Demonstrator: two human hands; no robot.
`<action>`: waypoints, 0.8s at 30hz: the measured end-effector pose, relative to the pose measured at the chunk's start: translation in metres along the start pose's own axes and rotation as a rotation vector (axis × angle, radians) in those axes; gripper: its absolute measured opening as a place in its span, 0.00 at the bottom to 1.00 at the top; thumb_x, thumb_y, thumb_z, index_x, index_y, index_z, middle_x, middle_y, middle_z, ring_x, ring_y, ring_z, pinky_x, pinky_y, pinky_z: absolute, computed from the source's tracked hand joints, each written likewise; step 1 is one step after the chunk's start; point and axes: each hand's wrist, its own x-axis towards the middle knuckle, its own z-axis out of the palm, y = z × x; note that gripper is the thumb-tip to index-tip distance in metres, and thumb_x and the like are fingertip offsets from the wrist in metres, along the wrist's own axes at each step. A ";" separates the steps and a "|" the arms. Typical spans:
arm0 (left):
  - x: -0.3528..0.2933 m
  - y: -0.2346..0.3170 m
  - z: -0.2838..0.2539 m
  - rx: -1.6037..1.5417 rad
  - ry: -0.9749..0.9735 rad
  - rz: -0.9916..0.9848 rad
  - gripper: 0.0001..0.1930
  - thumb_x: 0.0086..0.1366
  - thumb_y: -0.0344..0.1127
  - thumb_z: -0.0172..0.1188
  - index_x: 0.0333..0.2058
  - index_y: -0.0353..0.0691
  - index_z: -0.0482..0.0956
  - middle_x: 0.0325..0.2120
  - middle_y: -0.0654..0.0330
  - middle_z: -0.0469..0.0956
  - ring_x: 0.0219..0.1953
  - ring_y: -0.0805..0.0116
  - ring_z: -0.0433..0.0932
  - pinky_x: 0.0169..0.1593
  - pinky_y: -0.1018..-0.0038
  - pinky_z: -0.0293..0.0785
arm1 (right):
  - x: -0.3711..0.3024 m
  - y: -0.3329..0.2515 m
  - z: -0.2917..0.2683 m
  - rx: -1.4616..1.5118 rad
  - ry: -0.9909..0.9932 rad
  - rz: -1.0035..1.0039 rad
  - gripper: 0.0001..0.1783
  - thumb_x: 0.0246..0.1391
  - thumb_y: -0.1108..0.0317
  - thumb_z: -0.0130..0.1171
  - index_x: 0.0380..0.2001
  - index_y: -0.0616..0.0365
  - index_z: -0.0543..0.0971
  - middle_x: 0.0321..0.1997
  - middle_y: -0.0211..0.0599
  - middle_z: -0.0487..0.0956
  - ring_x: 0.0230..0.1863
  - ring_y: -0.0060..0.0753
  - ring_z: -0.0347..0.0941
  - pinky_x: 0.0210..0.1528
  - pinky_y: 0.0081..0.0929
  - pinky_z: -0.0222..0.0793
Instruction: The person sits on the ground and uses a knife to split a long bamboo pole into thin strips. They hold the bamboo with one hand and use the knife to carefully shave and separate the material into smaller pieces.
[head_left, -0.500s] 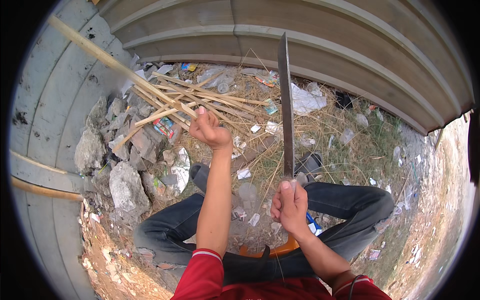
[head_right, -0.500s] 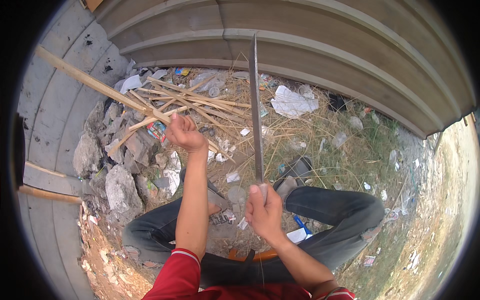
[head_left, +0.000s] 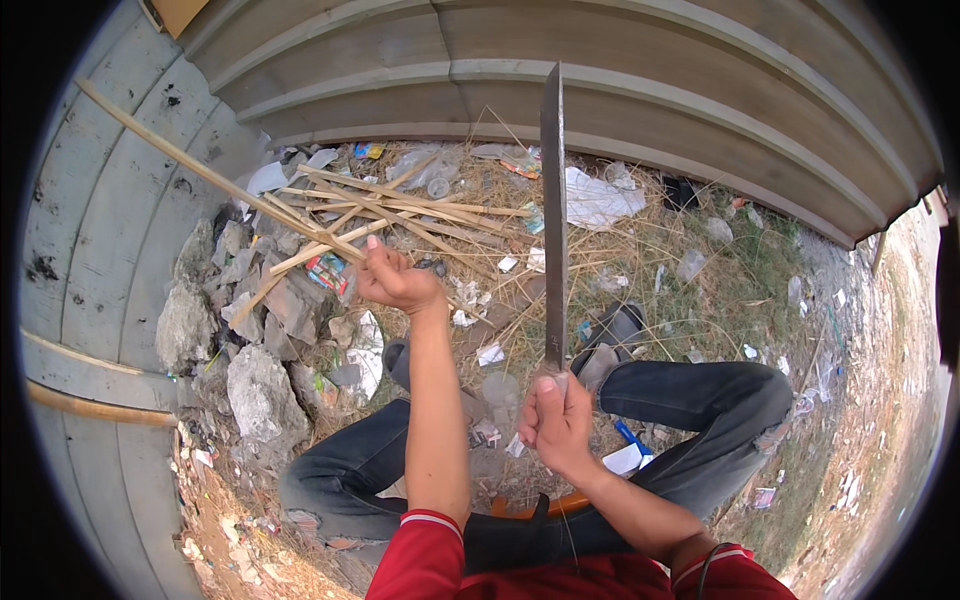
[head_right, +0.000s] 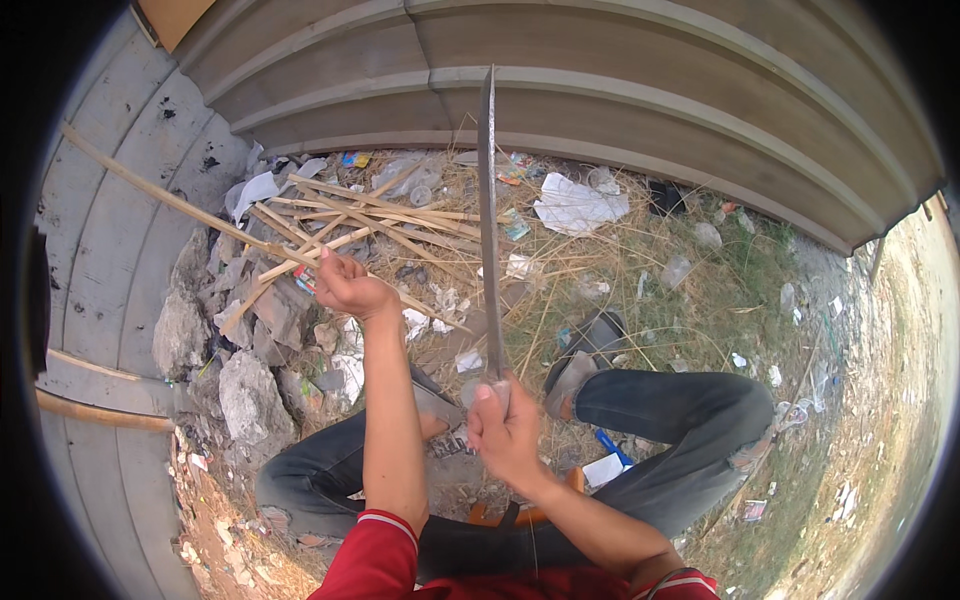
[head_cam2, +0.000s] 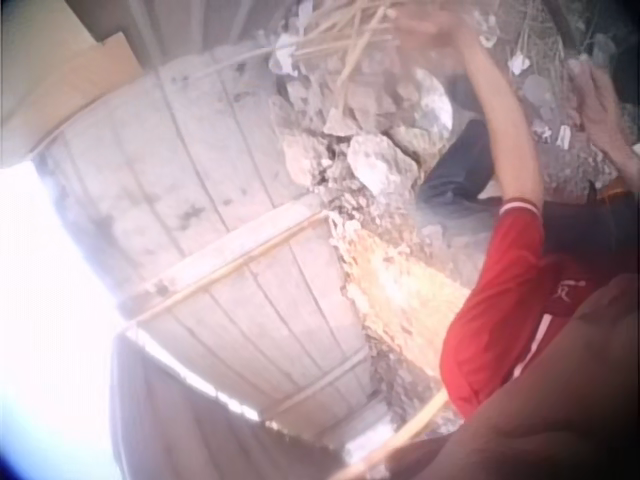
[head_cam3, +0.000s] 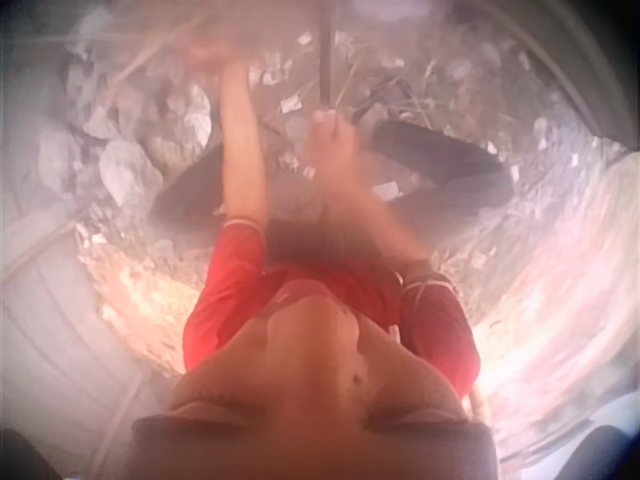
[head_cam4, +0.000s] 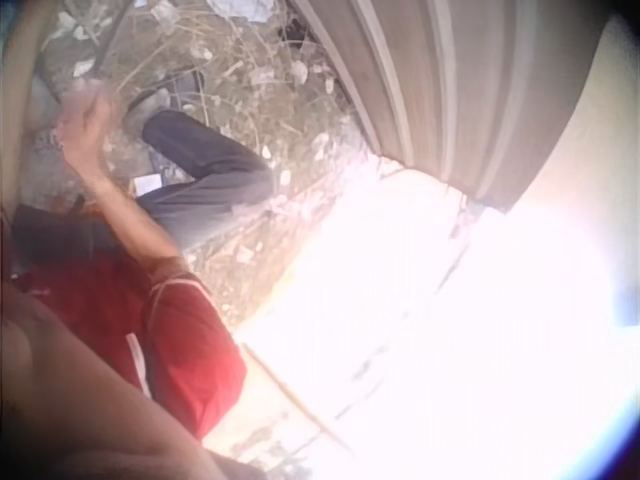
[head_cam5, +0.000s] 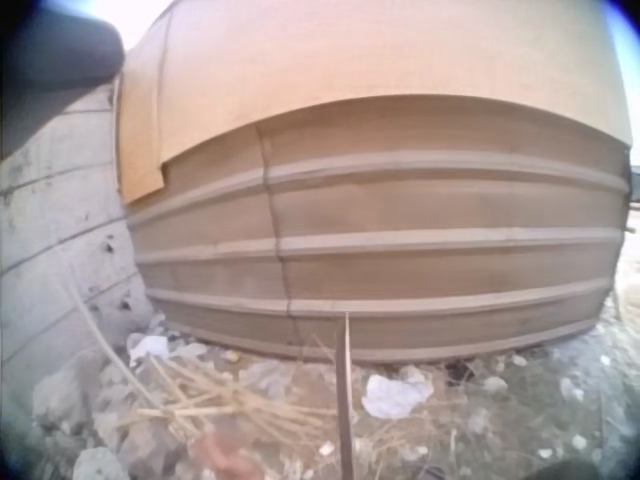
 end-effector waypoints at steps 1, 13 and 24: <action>-0.001 -0.001 0.003 -0.014 0.050 -0.028 0.23 0.68 0.39 0.60 0.16 0.48 0.60 0.12 0.75 0.52 0.16 0.83 0.47 0.22 0.76 0.39 | -0.005 0.014 -0.002 -0.183 0.013 -0.059 0.22 0.70 0.49 0.57 0.39 0.62 0.75 0.18 0.34 0.73 0.16 0.26 0.71 0.19 0.27 0.66; 0.001 0.001 0.014 0.012 0.184 0.007 0.18 0.65 0.35 0.64 0.19 0.46 0.67 0.13 0.76 0.55 0.16 0.84 0.49 0.23 0.77 0.41 | 0.005 0.059 -0.021 -0.319 0.094 0.106 0.22 0.69 0.50 0.59 0.32 0.58 0.73 0.16 0.29 0.71 0.12 0.25 0.69 0.16 0.27 0.64; 0.003 0.006 -0.005 -0.019 0.072 -0.022 0.23 0.66 0.36 0.61 0.15 0.48 0.60 0.12 0.73 0.54 0.15 0.81 0.49 0.23 0.75 0.41 | -0.004 0.149 -0.061 -0.603 0.054 0.620 0.32 0.67 0.43 0.55 0.37 0.70 0.79 0.29 0.62 0.80 0.37 0.66 0.80 0.42 0.51 0.75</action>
